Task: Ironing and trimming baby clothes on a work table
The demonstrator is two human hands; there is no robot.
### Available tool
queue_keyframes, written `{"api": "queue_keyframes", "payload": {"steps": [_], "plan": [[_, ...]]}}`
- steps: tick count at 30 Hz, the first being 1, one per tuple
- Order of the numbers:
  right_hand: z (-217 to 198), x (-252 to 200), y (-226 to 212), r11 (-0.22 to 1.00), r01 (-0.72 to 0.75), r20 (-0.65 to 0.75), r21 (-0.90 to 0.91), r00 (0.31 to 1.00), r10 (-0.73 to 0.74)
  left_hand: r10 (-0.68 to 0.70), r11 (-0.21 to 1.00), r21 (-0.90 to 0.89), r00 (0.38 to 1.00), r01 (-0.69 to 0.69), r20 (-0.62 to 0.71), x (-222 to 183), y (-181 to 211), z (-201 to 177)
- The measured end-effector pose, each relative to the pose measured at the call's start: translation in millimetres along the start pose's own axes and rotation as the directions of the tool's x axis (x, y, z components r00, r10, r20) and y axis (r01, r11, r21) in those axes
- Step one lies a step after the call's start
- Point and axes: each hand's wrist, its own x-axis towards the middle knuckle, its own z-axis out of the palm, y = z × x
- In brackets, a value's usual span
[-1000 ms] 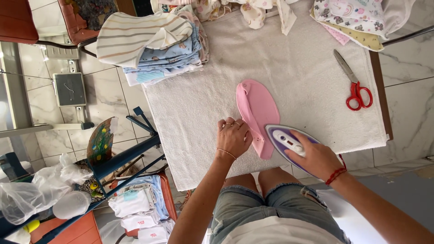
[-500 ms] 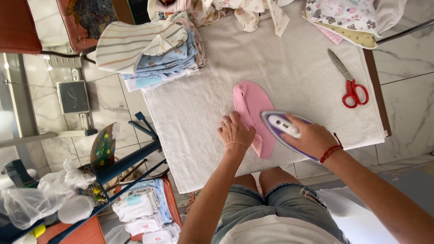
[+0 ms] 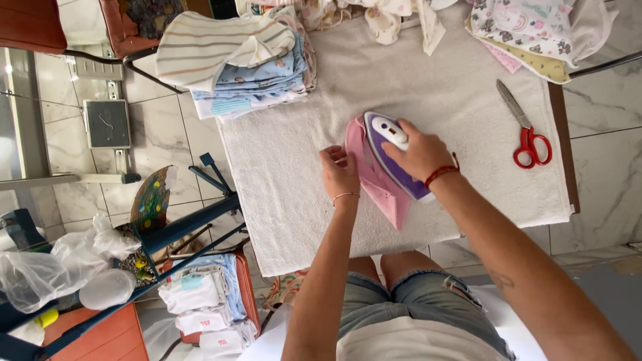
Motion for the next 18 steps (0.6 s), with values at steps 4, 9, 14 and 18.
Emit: {"api": "queue_keyframes", "payload": {"steps": [4, 9, 14, 18], "plan": [[-19, -38, -2, 1.0, 0.01, 0.077, -0.021, 0.997, -0.009, -0.001, 0.997, -0.072, 1.0, 0.002, 0.003, 10, -1, -21], [-5, -50, 29, 0.992, -0.122, 0.142, -0.041, 0.982, 0.126, 0.241, 0.962, 0.107, 0.966, -0.251, 0.099, 20, -20, -24], [6, -13, 6, 0.996, -0.085, 0.079, 0.025, 0.993, 0.082, 0.388, 0.906, 0.125, 0.912, -0.404, 0.135, 19, -23, -23], [15, -15, 11, 0.995, -0.077, 0.086, 0.058, 0.994, 0.072, 0.367, 0.913, 0.138, 0.921, -0.384, 0.134, 21, -26, -21]]}}
